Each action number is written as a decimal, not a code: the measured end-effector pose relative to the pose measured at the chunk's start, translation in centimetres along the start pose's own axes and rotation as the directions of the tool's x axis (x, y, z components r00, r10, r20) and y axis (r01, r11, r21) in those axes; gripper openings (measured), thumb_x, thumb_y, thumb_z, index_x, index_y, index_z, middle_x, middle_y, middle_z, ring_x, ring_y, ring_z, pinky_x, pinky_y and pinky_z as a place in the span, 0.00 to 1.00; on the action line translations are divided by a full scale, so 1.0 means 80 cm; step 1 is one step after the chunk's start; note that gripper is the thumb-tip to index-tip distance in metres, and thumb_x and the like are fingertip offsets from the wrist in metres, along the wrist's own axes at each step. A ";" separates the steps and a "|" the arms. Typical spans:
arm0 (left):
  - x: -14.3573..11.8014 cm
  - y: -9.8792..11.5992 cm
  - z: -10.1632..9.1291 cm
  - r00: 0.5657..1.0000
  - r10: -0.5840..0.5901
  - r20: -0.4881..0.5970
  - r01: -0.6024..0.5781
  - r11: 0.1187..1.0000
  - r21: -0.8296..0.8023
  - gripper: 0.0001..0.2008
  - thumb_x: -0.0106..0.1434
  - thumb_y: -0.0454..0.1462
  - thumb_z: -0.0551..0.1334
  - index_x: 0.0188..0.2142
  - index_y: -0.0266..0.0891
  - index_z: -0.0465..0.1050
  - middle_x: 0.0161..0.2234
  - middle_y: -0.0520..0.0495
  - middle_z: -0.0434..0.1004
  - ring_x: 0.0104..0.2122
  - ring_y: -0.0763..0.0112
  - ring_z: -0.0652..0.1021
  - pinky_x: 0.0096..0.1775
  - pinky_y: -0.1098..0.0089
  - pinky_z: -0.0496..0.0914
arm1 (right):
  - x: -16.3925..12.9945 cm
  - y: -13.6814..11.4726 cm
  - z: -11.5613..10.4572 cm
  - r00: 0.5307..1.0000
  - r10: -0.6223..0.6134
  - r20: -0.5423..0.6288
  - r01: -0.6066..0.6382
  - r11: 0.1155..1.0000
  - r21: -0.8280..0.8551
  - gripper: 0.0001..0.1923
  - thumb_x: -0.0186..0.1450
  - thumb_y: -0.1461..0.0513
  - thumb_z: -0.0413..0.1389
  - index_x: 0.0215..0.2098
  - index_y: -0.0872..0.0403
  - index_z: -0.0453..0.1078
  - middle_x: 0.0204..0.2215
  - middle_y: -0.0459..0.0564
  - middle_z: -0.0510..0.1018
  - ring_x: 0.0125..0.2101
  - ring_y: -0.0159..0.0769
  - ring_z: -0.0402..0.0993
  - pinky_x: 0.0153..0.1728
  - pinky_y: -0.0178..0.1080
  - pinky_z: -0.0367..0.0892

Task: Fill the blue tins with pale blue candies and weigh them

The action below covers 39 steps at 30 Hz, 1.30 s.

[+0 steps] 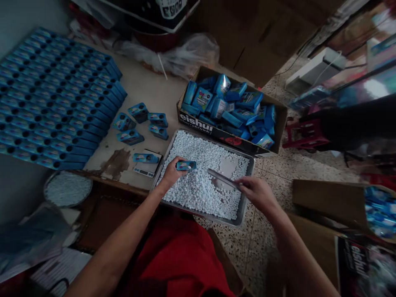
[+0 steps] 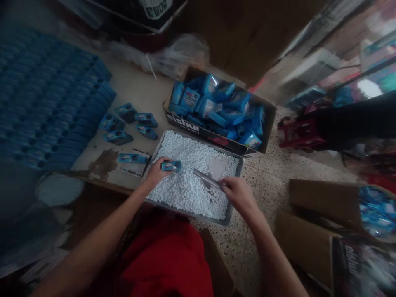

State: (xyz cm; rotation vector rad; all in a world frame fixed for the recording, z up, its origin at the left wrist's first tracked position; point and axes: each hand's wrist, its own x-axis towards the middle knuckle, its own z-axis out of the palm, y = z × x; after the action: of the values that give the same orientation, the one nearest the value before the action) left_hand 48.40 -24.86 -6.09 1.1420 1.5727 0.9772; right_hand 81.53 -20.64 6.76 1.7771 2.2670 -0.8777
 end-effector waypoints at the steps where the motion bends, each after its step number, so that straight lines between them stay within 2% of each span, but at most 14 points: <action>1: 0.000 -0.003 -0.003 1.000 -0.003 -0.005 0.003 1.000 -0.014 0.18 0.51 0.32 0.68 0.43 0.40 0.74 0.42 0.49 0.80 0.42 0.64 0.79 0.47 0.66 0.72 | -0.009 0.036 0.019 0.996 0.078 -0.038 -0.078 0.997 0.014 0.14 0.65 0.58 0.57 0.41 0.48 0.84 0.36 0.49 0.86 0.34 0.39 0.79 0.32 0.36 0.61; 4: -0.002 -0.012 -0.012 1.000 -0.011 -0.003 0.011 1.000 -0.025 0.18 0.50 0.32 0.70 0.42 0.40 0.75 0.41 0.49 0.80 0.42 0.64 0.79 0.48 0.66 0.72 | -0.017 0.117 0.096 0.934 0.333 -0.128 -0.339 0.940 -0.027 0.17 0.66 0.56 0.55 0.45 0.52 0.84 0.34 0.55 0.86 0.33 0.43 0.79 0.30 0.37 0.60; 6: -0.003 -0.016 -0.019 1.000 -0.016 -0.024 0.015 1.000 -0.011 0.18 0.50 0.33 0.70 0.42 0.40 0.76 0.40 0.49 0.80 0.42 0.63 0.79 0.48 0.65 0.73 | 0.000 0.127 0.148 0.943 0.273 -0.191 -0.281 0.960 -0.014 0.19 0.68 0.59 0.52 0.46 0.54 0.83 0.39 0.58 0.86 0.37 0.44 0.79 0.34 0.38 0.62; 8: -0.005 -0.019 -0.027 0.999 -0.014 -0.052 0.014 1.000 0.011 0.18 0.50 0.33 0.70 0.42 0.40 0.76 0.42 0.48 0.80 0.45 0.60 0.78 0.51 0.63 0.72 | 0.035 0.100 0.191 0.952 0.183 -0.245 -0.160 0.981 0.112 0.19 0.68 0.61 0.51 0.46 0.54 0.83 0.42 0.59 0.85 0.40 0.44 0.77 0.39 0.39 0.63; 10: -0.008 -0.021 -0.035 0.998 -0.017 -0.064 0.019 0.999 0.030 0.19 0.49 0.33 0.71 0.42 0.40 0.77 0.43 0.47 0.80 0.46 0.59 0.78 0.53 0.62 0.71 | 0.077 0.057 0.220 0.942 0.201 -0.270 -0.108 0.940 0.324 0.17 0.66 0.60 0.54 0.43 0.56 0.83 0.39 0.60 0.85 0.40 0.45 0.76 0.41 0.40 0.64; 13: -0.013 -0.022 -0.044 0.994 -0.070 -0.082 0.067 0.997 -0.041 0.20 0.49 0.34 0.71 0.43 0.40 0.76 0.43 0.47 0.81 0.44 0.61 0.79 0.51 0.63 0.72 | 0.117 0.011 0.236 0.942 0.230 -0.245 -0.094 0.880 0.466 0.19 0.67 0.54 0.54 0.46 0.57 0.81 0.33 0.56 0.84 0.35 0.42 0.76 0.38 0.38 0.66; 17: -0.015 -0.021 -0.044 0.987 -0.145 -0.070 0.128 0.970 -0.207 0.22 0.47 0.34 0.72 0.44 0.40 0.75 0.45 0.48 0.81 0.45 0.63 0.80 0.52 0.64 0.72 | 0.097 0.017 0.212 0.966 0.199 -0.165 -0.066 0.807 0.587 0.25 0.66 0.47 0.55 0.45 0.58 0.80 0.28 0.51 0.83 0.27 0.37 0.75 0.32 0.37 0.68; 20: -0.010 -0.016 -0.038 0.992 -0.116 -0.042 0.107 0.979 -0.175 0.21 0.47 0.34 0.72 0.43 0.39 0.75 0.44 0.47 0.82 0.46 0.62 0.80 0.52 0.64 0.72 | 0.062 0.029 0.167 0.990 0.101 -0.096 -0.006 0.718 0.696 0.22 0.62 0.49 0.61 0.43 0.57 0.82 0.34 0.52 0.85 0.32 0.39 0.78 0.39 0.39 0.70; 22: -0.006 -0.010 -0.033 0.997 -0.070 -0.023 0.067 0.992 -0.103 0.19 0.48 0.33 0.71 0.42 0.39 0.76 0.43 0.47 0.82 0.46 0.61 0.79 0.51 0.64 0.72 | 0.050 0.025 0.132 0.999 0.011 -0.049 0.026 0.706 0.708 0.19 0.60 0.52 0.63 0.42 0.56 0.83 0.35 0.52 0.85 0.35 0.39 0.78 0.40 0.39 0.69; 25: -0.003 0.001 -0.027 1.000 -0.012 0.011 0.012 1.000 0.010 0.17 0.50 0.33 0.69 0.42 0.39 0.76 0.42 0.47 0.81 0.44 0.61 0.80 0.49 0.64 0.72 | 0.051 -0.003 0.081 0.995 -0.101 0.015 0.076 0.826 0.558 0.14 0.62 0.57 0.62 0.40 0.55 0.84 0.32 0.50 0.85 0.31 0.38 0.76 0.36 0.38 0.66; 28: -0.006 0.011 -0.020 0.999 0.021 0.043 -0.026 0.993 0.117 0.15 0.52 0.32 0.66 0.41 0.40 0.77 0.42 0.46 0.81 0.44 0.60 0.79 0.50 0.63 0.72 | 0.055 -0.050 0.041 0.988 -0.151 0.034 0.137 0.956 0.258 0.11 0.60 0.63 0.59 0.38 0.52 0.84 0.28 0.48 0.83 0.28 0.35 0.73 0.32 0.36 0.59; 33: -0.016 0.009 -0.009 1.000 0.015 0.024 -0.018 0.991 0.129 0.17 0.49 0.30 0.67 0.40 0.41 0.78 0.41 0.47 0.81 0.45 0.58 0.78 0.53 0.61 0.71 | 0.037 -0.114 -0.001 0.972 -0.225 0.062 0.231 0.966 -0.117 0.12 0.59 0.66 0.58 0.36 0.50 0.84 0.25 0.49 0.81 0.26 0.34 0.70 0.30 0.36 0.53; 36: -0.026 0.000 -0.008 1.000 -0.011 -0.015 0.012 0.997 0.071 0.16 0.49 0.30 0.67 0.40 0.40 0.77 0.40 0.47 0.81 0.43 0.60 0.79 0.51 0.61 0.72 | 0.017 -0.087 -0.002 0.980 -0.200 0.013 0.200 0.974 -0.107 0.14 0.61 0.65 0.57 0.39 0.50 0.84 0.30 0.51 0.84 0.30 0.37 0.74 0.32 0.36 0.58; 39: -0.043 -0.001 -0.016 0.997 -0.030 -0.075 0.031 0.999 0.015 0.17 0.49 0.31 0.68 0.40 0.39 0.74 0.40 0.47 0.81 0.40 0.62 0.80 0.48 0.63 0.74 | -0.005 -0.002 0.026 0.996 -0.024 -0.081 0.026 0.999 0.023 0.15 0.63 0.59 0.55 0.41 0.49 0.84 0.34 0.52 0.86 0.33 0.42 0.79 0.34 0.38 0.63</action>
State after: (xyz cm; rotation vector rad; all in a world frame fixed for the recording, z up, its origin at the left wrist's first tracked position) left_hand 47.58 -28.32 -5.08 1.1002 1.6555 0.9988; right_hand 80.99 -22.11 5.28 1.8307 2.3422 -0.8561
